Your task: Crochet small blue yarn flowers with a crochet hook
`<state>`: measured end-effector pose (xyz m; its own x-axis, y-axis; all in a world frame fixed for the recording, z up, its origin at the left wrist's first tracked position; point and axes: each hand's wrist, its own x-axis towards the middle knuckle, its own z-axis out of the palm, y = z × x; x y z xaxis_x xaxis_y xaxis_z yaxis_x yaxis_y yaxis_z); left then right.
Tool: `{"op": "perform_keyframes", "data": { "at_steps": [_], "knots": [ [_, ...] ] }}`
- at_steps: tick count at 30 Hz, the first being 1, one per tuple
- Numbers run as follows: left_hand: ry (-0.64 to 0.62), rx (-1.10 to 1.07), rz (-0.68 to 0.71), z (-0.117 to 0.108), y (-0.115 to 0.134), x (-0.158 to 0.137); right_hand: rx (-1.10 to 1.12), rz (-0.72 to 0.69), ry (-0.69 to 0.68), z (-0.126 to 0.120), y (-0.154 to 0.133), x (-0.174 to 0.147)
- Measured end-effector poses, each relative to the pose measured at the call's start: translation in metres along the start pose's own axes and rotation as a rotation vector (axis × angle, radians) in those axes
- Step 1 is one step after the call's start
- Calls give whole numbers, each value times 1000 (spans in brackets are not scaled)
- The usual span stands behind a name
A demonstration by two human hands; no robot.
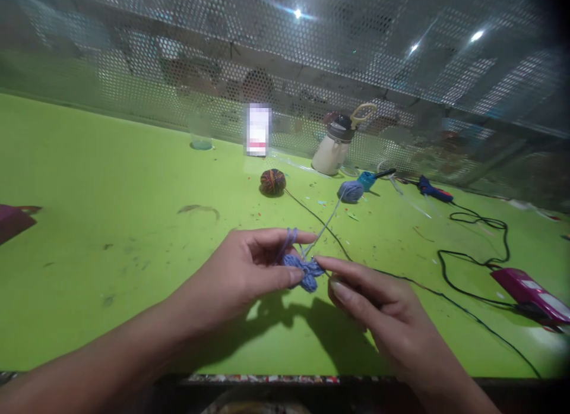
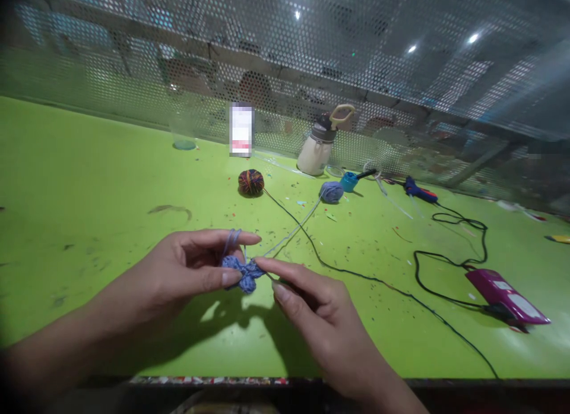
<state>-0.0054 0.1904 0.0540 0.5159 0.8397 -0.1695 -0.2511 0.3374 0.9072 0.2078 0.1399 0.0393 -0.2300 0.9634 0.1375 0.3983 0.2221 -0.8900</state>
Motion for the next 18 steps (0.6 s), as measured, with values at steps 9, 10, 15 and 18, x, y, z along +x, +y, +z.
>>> {"op": "perform_keyframes", "data": {
  "at_steps": [9,10,15,18],
  "knots": [
    [162,355,281,7,-9,-5,-595,-414,109,9,-4,-4],
    [182,392,303,8,-10,-6,-633,-435,115,10,-4,-4],
    [109,147,113,4,-7,-1,-742,-496,96,7,-3,-5],
    [66,58,57,0,-5,1,-798,-512,86,4,-5,-5]
  ]
}}
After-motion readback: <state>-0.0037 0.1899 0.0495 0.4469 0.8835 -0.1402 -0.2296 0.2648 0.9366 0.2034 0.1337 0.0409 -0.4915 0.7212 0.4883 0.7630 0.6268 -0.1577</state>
